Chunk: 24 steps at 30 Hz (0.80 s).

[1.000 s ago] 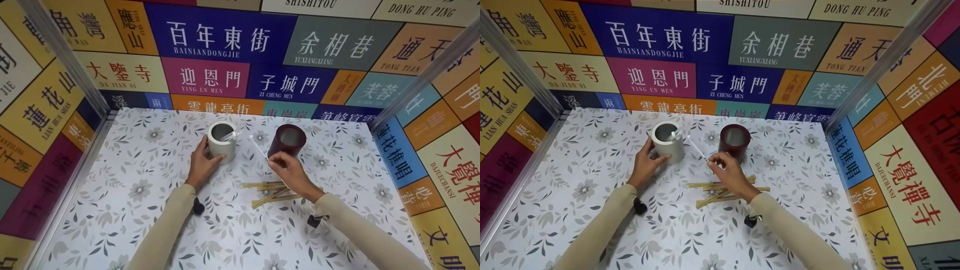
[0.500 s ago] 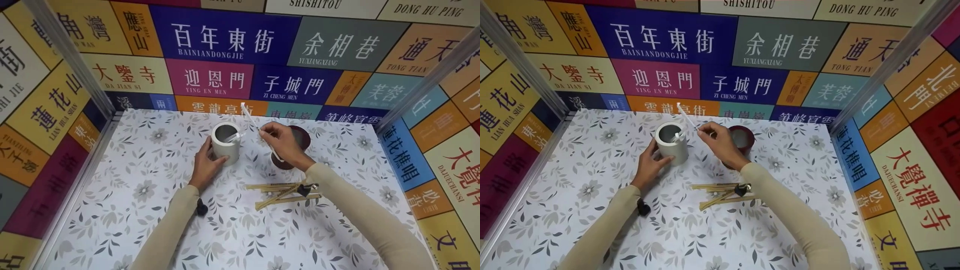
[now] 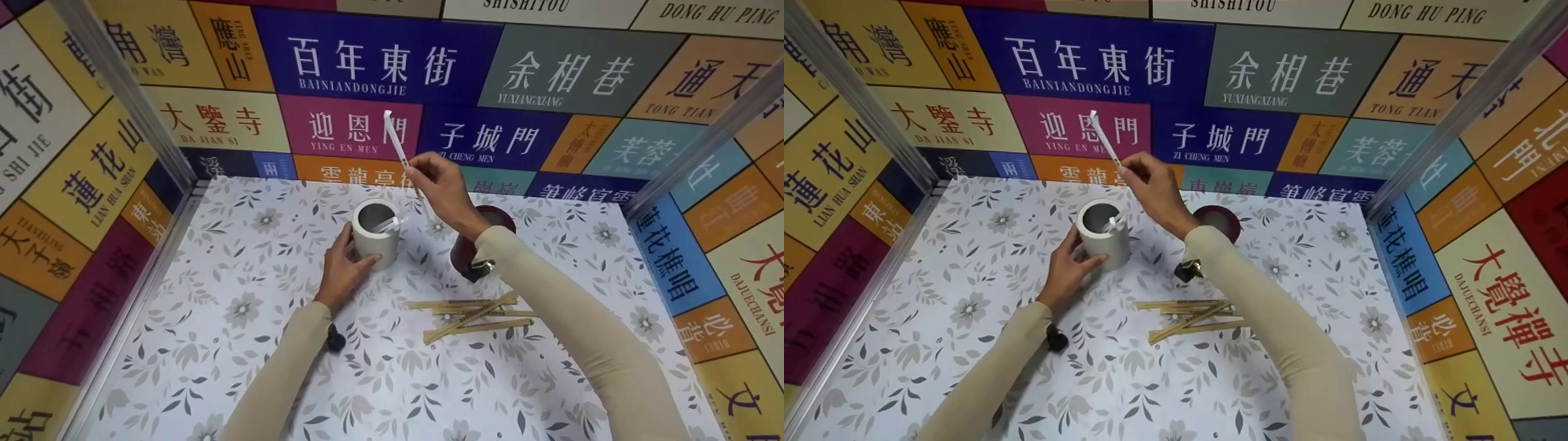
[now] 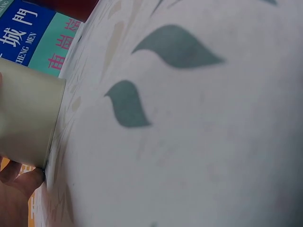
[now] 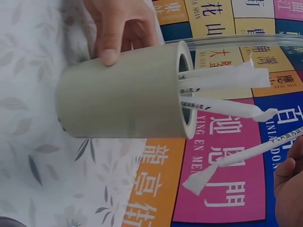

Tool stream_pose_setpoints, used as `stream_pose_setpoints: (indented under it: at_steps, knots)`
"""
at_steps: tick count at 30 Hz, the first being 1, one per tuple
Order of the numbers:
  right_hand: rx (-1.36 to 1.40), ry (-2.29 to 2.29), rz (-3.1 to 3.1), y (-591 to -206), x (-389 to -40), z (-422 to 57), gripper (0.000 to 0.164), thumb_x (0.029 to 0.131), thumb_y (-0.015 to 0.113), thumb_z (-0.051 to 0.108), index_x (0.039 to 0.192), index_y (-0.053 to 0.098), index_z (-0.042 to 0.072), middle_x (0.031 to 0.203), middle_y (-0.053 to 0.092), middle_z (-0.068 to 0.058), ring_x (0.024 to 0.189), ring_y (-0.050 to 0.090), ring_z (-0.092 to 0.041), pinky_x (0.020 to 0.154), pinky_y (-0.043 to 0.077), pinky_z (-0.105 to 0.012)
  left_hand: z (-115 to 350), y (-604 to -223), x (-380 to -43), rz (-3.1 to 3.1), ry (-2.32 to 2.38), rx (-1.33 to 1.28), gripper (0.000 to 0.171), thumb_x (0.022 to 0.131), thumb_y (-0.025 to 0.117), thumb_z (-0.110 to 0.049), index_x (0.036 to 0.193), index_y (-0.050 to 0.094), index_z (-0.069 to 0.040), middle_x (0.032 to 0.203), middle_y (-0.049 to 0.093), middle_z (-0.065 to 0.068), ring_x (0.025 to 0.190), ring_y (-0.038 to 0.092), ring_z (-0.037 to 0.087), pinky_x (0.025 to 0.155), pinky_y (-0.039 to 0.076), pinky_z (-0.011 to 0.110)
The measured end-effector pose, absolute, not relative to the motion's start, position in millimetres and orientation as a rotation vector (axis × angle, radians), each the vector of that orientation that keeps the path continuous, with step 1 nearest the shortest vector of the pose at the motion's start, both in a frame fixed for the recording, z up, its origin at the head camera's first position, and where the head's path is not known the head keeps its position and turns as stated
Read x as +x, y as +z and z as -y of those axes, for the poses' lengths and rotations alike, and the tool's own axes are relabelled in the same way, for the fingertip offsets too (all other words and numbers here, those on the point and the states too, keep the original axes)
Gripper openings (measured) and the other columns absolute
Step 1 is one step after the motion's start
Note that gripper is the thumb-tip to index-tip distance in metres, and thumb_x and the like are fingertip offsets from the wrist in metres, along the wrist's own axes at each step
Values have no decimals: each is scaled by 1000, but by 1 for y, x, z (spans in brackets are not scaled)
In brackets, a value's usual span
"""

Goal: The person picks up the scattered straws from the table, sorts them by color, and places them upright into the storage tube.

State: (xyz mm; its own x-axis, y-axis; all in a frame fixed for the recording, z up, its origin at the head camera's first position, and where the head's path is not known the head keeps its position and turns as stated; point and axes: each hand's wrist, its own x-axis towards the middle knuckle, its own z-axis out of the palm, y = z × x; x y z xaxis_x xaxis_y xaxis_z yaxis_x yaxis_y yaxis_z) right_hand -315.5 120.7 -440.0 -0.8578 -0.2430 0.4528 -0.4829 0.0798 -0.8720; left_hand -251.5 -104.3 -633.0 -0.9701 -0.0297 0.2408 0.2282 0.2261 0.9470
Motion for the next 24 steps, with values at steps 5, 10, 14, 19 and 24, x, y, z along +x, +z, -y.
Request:
stream_pose_setpoints:
  at_steps: [5, 10, 14, 19, 24]
  knots:
    - [788, 1876, 2086, -435, -320, -115, 15, 108, 67, 1, 115, 68, -12, 101, 70, -16, 88, 64, -26, 77, 55, -27, 103, -634, -252, 2270, -1829, -194, 106, 88, 96, -16, 173, 34, -7, 167, 51, 17, 150, 56, 31, 127, 41, 41]
    - [815, 1902, 2053, -440, -318, -111, 8, 108, 68, 3, 112, 68, -4, 101, 73, -14, 91, 71, -28, 80, 59, -31, 104, -634, -250, 2297, -1816, -181, 105, 90, 95, -17, 173, 32, -7, 169, 48, 16, 153, 52, 31, 128, 40, 41]
    - [833, 1955, 2049, -454, -315, -112, 5, 106, 70, 0, 111, 68, -2, 103, 76, -19, 93, 75, -24, 83, 62, -32, 104, -633, -249, 2333, -1790, -162, 105, 91, 94, -21, 174, 31, -7, 172, 45, 15, 155, 50, 31, 129, 39, 41]
    - [806, 1900, 2153, -473, -311, -114, 4, 105, 72, 1, 108, 72, 3, 101, 76, -11, 96, 74, -30, 88, 61, -32, 104, -633, -250, 2325, -1778, -161, 104, 90, 95, -21, 173, 33, -8, 170, 46, 15, 153, 52, 30, 129, 39, 39]
    - [733, 1842, 2260, -488, -303, -116, 2, 103, 76, 4, 104, 75, 3, 101, 75, -7, 98, 72, -27, 91, 58, -33, 104, -633, -251, 2297, -1796, -198, 103, 89, 96, -20, 173, 36, -12, 169, 49, 14, 151, 54, 30, 128, 40, 40]
